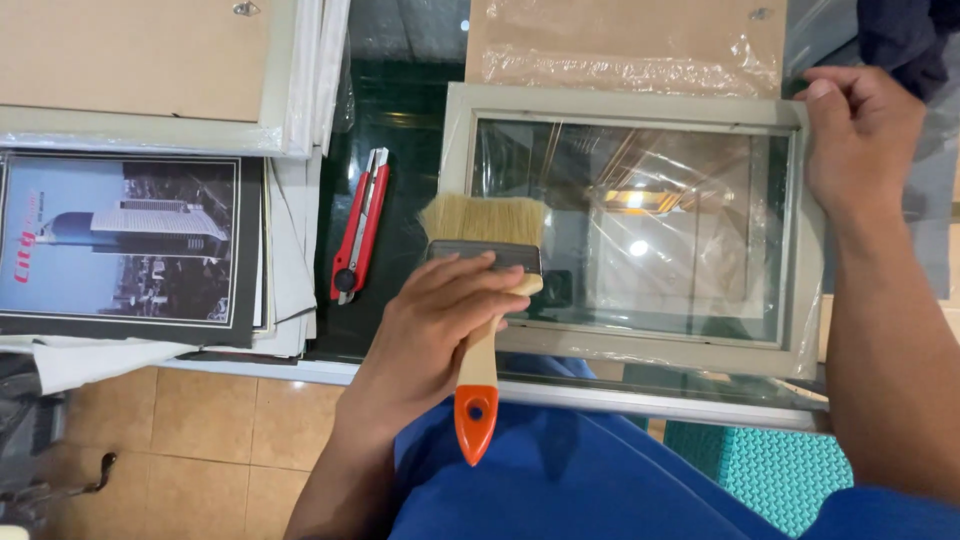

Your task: Preparing and assembling components for picture framing.

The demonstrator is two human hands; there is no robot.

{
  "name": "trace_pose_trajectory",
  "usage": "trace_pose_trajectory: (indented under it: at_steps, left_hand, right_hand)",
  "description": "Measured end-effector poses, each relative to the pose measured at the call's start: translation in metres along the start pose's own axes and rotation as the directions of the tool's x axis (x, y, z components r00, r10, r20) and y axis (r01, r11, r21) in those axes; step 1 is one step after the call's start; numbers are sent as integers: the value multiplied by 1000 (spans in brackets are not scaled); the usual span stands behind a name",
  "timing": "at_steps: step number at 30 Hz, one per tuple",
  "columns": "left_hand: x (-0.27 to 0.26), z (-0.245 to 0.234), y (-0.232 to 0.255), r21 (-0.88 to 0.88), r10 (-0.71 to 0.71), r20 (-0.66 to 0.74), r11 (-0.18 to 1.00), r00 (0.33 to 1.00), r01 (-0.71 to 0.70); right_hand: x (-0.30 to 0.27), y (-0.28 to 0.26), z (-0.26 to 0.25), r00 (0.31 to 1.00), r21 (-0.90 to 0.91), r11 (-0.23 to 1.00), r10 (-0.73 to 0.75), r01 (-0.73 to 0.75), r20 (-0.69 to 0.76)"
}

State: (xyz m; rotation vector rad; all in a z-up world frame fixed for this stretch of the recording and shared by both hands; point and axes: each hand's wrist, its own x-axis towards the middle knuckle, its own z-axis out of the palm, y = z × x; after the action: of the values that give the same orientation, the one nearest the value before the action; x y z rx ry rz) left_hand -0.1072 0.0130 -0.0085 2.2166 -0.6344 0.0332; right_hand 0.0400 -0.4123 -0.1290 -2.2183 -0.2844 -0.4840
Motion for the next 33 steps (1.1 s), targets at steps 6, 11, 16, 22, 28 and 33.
trace_pose_trajectory:
  at_steps: [6, 11, 16, 22, 28, 33]
  left_hand:
    - [-25, -16, 18, -54, -40, 137, 997, 990, 48]
    - [-45, -25, 28, -61, -54, 323, 995, 945, 78]
    - [-50, -46, 28, -275, -6, 312, 957, 950, 96]
    - [-63, -30, 25, -736, -340, 36, 627, 940, 255]
    - [-58, -29, -6, -721, -523, -271, 666, 808, 190]
    - [-45, -5, -19, -694, -515, -166, 667, 841, 272]
  right_hand:
    - [-6, 28, 0, 997, 121, 990, -72, 66, 42]
    - [-5, 17, 0, 994, -12, 995, -100, 100, 36]
    - [-4, 9, 1, 994, -36, 994, -103, 104, 26]
    - [-7, 27, 0, 996, 86, 994, -78, 74, 42]
    - [-6, 7, -3, 986, 6, 987, -161, 161, 48]
    - [-10, 24, -3, 988, 91, 986, -147, 143, 42]
